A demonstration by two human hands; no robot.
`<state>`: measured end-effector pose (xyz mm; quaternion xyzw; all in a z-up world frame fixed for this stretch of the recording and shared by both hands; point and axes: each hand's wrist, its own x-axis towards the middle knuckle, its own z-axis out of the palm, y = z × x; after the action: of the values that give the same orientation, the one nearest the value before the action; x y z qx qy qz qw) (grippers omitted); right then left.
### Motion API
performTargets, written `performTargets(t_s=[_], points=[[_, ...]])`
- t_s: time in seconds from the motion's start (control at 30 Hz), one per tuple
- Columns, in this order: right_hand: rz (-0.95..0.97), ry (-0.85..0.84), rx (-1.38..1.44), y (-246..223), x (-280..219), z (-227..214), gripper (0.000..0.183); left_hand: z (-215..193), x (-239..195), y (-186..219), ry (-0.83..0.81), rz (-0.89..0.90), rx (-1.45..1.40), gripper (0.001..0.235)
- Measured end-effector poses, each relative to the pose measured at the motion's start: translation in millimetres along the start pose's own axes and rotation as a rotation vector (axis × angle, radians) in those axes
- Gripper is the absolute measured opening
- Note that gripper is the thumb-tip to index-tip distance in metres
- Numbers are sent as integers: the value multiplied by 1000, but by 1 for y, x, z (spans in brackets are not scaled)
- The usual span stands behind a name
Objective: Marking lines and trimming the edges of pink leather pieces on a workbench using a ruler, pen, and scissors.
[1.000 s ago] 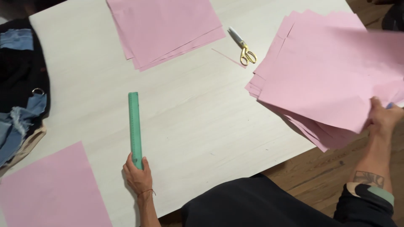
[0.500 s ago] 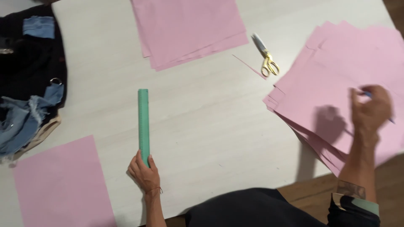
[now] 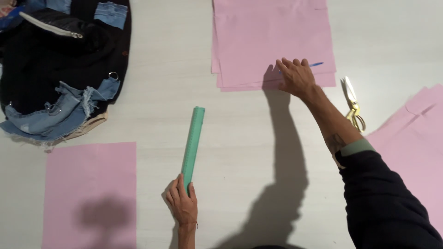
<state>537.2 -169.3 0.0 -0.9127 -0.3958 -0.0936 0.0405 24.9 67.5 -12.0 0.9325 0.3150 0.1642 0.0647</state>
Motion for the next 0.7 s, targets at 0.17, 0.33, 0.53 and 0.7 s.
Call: performTargets(t_s=[0.17, 0.33, 0.53, 0.7], points=[[-102, -309, -251, -15, 41, -1, 46, 10, -3, -7, -3, -36, -37, 48], [-181, -225, -369, -9, 35, 24, 17, 11, -4, -7, -74, -90, -64, 50], [-125, 17, -302, -34, 8, 18, 11, 7, -3, -9, -49, -68, -86, 49], [-318, 191, -29, -98, -61, -25, 18, 17, -2, -29, 34, -62, -123, 49]])
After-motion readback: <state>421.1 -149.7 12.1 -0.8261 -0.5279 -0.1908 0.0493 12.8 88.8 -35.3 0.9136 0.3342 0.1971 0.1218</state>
